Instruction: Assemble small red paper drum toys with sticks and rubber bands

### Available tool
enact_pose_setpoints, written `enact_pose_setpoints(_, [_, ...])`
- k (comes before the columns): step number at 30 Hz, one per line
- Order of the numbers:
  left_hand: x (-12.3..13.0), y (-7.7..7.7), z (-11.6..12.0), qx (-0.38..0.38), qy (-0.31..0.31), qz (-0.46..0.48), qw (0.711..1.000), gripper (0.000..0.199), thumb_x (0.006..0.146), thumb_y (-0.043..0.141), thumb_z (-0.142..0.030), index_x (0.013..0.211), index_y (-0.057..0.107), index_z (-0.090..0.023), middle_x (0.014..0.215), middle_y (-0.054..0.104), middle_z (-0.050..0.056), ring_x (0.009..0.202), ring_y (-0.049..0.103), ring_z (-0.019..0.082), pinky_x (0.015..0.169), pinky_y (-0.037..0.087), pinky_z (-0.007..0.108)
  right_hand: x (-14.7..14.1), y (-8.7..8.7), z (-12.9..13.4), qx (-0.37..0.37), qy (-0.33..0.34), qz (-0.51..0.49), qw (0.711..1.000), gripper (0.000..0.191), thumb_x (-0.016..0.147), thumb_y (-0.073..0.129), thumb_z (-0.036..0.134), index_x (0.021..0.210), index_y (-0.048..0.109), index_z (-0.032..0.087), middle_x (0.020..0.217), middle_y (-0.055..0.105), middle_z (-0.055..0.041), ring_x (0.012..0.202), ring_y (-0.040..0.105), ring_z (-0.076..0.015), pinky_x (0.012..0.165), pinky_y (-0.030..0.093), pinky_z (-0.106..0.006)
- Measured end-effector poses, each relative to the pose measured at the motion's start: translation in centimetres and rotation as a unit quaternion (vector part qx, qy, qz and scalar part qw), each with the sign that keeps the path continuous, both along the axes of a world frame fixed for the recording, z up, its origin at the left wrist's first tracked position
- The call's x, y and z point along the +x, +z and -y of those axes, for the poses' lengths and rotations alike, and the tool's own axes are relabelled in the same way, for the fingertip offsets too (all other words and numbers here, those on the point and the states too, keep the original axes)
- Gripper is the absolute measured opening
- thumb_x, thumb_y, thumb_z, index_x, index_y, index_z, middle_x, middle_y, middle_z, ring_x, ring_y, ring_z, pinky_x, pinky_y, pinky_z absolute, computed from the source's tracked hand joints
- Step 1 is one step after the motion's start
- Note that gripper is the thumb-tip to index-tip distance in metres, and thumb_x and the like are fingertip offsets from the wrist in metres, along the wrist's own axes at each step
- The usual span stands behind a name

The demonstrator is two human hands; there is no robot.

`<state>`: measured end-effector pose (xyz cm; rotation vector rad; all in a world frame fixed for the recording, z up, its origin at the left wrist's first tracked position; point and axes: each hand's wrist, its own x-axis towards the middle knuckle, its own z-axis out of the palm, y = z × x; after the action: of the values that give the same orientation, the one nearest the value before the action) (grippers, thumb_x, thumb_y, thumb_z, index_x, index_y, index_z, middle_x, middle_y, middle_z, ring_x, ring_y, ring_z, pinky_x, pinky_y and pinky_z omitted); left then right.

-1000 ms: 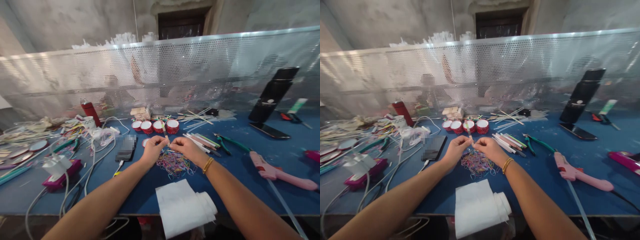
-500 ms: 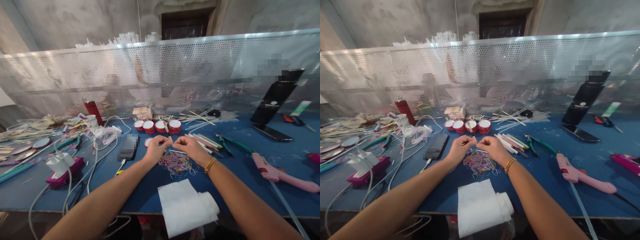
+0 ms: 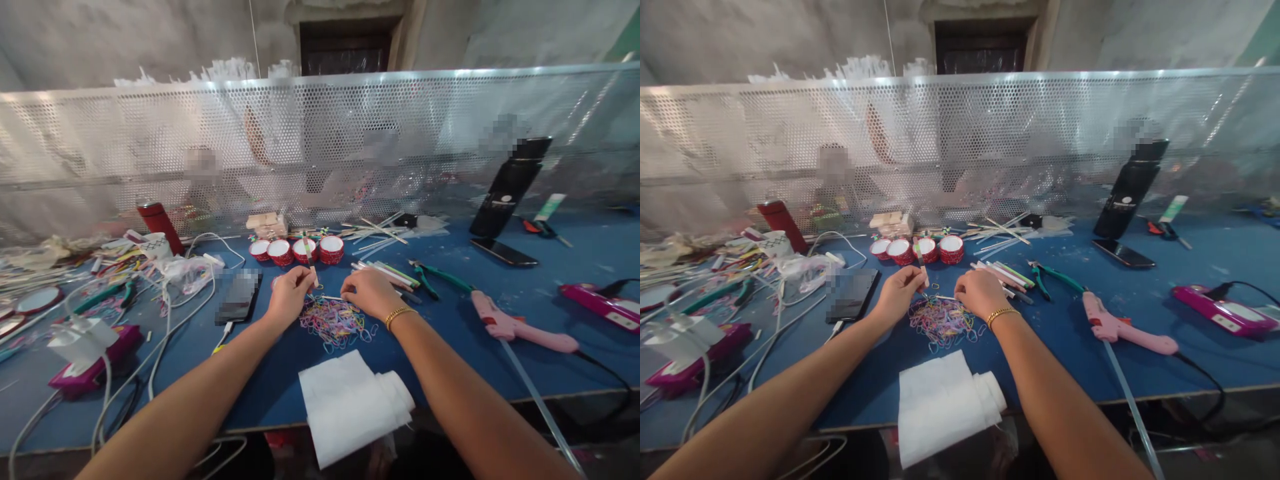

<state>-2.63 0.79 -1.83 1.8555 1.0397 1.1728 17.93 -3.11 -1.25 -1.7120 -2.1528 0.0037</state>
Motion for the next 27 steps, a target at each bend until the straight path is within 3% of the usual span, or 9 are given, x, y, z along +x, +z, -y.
enact_pose_setpoints(8, [0.3,1.4,0.9,-0.015,0.029,0.093,0.995,0.024,0.082,0.059,-0.038,0.069,0.058,-0.018,0.065,0.060,0.000,0.059,0.051,0.011,0.058,0.040,0.023,-0.4,0.7,0.7,-0.012,0.021,0.037,0.999,0.010,0.082,0.065,0.022,0.075,0.073,0.022,0.088,0.074,-0.0035,0.090,0.063,-0.0209,0.084,0.041,-0.031])
enact_pose_setpoints(13, [0.3,1.4,0.7,-0.008,0.038,0.124,0.992,0.026,0.083,0.059,-0.041,0.071,0.058,-0.018,0.066,0.059,0.000,0.058,0.050,0.010,0.053,0.036,0.022,-1.0,1.5,0.3,0.001,0.002,-0.013,1.000,0.014,0.084,0.063,0.020,0.094,0.071,0.023,0.088,0.075,-0.0019,0.089,0.064,-0.0189,0.081,0.042,-0.029])
enact_pose_setpoints(18, [0.0,1.3,0.5,-0.003,0.033,0.135,0.990,0.028,0.084,0.058,-0.043,0.072,0.057,-0.018,0.063,0.055,-0.001,0.055,0.047,0.009,0.050,0.032,0.021,-2.2,1.7,-1.5,-0.060,-0.002,-0.029,0.998,0.011,0.079,0.066,0.017,0.085,0.073,0.024,0.088,0.075,-0.0005,0.084,0.065,-0.0160,0.074,0.044,-0.025])
enact_pose_setpoints(21, [-0.1,1.5,0.6,0.004,0.033,0.137,0.990,0.028,0.085,0.058,-0.043,0.073,0.057,-0.018,0.065,0.056,-0.001,0.056,0.047,0.009,0.051,0.033,0.021,-2.5,1.4,-3.0,-0.084,-0.013,-0.090,0.992,0.008,0.075,0.069,0.016,0.081,0.071,0.021,0.086,0.074,-0.0010,0.080,0.065,-0.0143,0.069,0.044,-0.023])
enact_pose_setpoints(27, [0.0,2.1,1.1,0.043,0.040,0.108,0.992,0.026,0.088,0.053,-0.038,0.073,0.057,-0.018,0.070,0.059,0.001,0.065,0.051,0.011,0.061,0.041,0.023,-2.2,1.0,-4.9,-0.150,0.038,-0.173,0.973,0.019,0.069,0.077,0.019,0.087,0.071,0.017,0.079,0.074,0.0009,0.071,0.065,-0.0114,0.062,0.045,-0.019])
